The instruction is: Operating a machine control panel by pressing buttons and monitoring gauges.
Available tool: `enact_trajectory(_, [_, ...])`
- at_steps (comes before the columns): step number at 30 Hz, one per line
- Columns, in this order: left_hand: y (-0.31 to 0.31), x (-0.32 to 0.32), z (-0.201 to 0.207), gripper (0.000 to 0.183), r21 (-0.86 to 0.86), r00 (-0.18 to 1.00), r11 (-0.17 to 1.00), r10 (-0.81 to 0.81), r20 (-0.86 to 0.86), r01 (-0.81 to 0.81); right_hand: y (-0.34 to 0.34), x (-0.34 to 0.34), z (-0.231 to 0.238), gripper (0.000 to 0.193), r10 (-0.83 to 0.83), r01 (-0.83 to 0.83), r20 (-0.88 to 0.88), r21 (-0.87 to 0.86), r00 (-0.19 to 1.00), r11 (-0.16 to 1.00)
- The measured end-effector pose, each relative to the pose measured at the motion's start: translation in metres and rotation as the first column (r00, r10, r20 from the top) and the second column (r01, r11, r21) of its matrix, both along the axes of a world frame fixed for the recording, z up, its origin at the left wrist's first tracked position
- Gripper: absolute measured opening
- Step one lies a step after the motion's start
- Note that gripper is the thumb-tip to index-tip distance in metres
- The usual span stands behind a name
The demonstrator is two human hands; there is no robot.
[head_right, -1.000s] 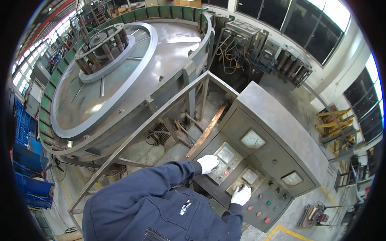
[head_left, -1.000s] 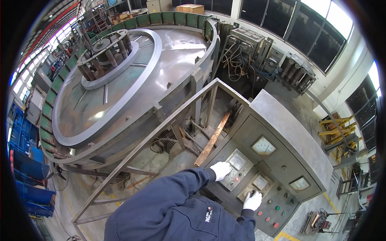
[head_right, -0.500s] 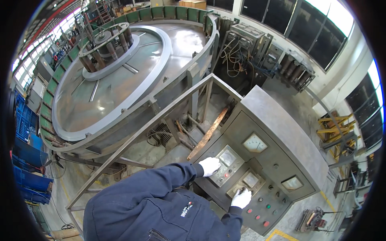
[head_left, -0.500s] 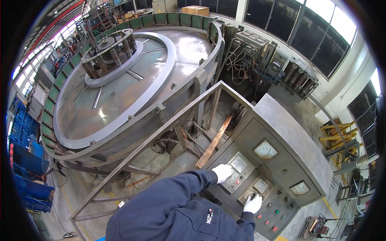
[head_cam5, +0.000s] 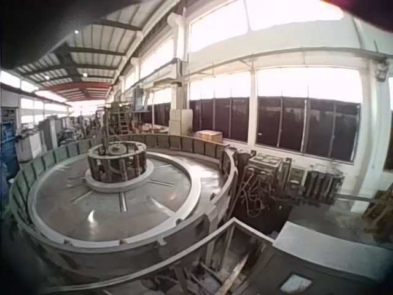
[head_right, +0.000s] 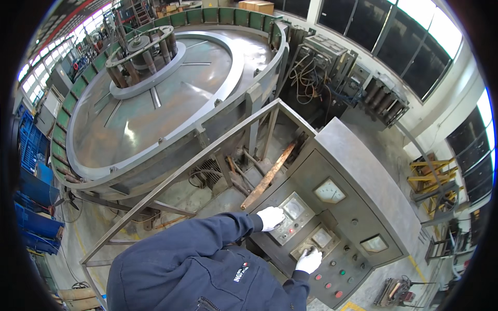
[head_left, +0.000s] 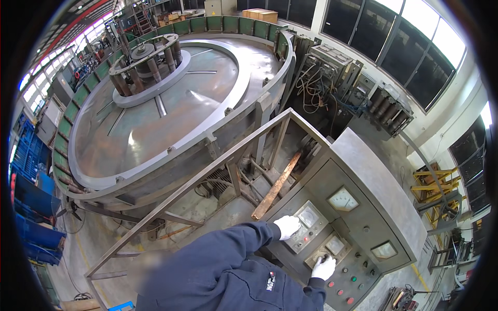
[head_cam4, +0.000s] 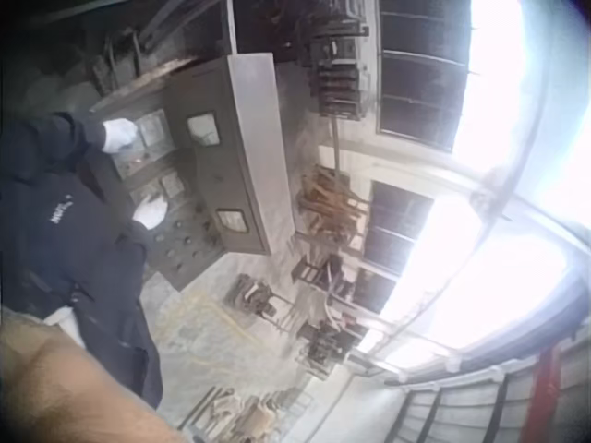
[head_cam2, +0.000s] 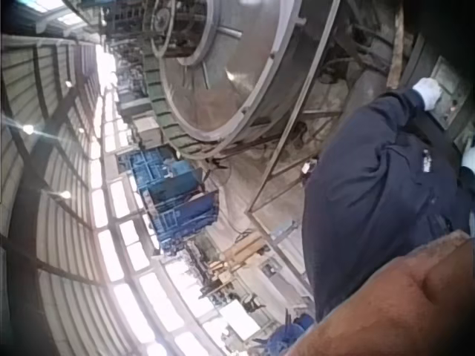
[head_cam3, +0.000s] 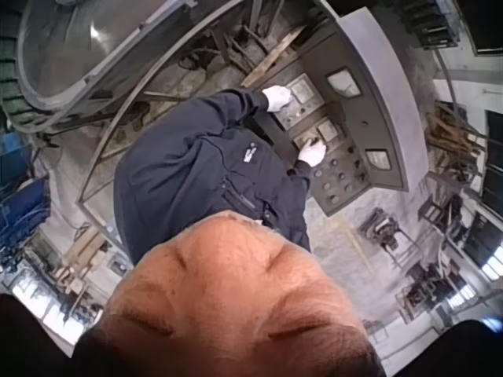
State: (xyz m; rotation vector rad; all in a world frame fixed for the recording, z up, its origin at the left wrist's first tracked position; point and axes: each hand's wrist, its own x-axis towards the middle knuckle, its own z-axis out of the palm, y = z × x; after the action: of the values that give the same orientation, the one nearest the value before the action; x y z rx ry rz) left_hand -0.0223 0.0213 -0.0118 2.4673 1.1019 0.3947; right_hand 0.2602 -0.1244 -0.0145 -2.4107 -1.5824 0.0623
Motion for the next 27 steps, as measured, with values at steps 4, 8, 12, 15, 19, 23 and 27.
enact_trajectory(4, [0.001,0.000,0.002,0.019,-0.013,1.000,1.000,0.001,-0.008,-0.001,-0.001,0.003,-0.003,0.035,-0.007,0.007,-0.019,-0.015,1.000,1.000])
enact_trajectory(8, [0.001,-0.002,0.016,0.017,-0.043,0.999,0.999,-0.012,-0.031,0.011,0.001,0.000,0.000,0.036,-0.017,0.017,0.000,-0.026,1.000,1.000])
enact_trajectory(12, [0.000,-0.001,0.015,0.018,-0.061,0.999,0.998,-0.008,-0.042,0.005,-0.002,0.006,-0.004,0.036,-0.011,0.011,-0.010,0.001,1.000,1.000])
enact_trajectory(15, [0.001,-0.002,0.004,0.019,-0.027,1.000,1.000,0.003,-0.028,-0.004,0.000,-0.001,-0.001,0.033,0.001,-0.002,0.014,0.029,1.000,1.000])
enact_trajectory(19, [0.001,0.001,0.003,0.020,-0.045,1.000,0.999,0.009,-0.023,-0.010,-0.001,0.003,-0.004,0.031,0.008,-0.009,0.020,0.045,1.000,0.999])
enact_trajectory(23, [0.000,0.002,-0.001,0.020,-0.035,1.000,0.999,0.008,-0.020,-0.008,-0.001,0.005,-0.006,0.034,-0.010,0.010,-0.019,0.007,1.000,1.000])
enact_trajectory(27, [0.000,0.001,-0.002,0.019,-0.036,1.000,0.999,0.014,-0.023,-0.015,0.000,0.000,-0.001,0.033,-0.001,0.001,0.005,0.013,1.000,1.000])
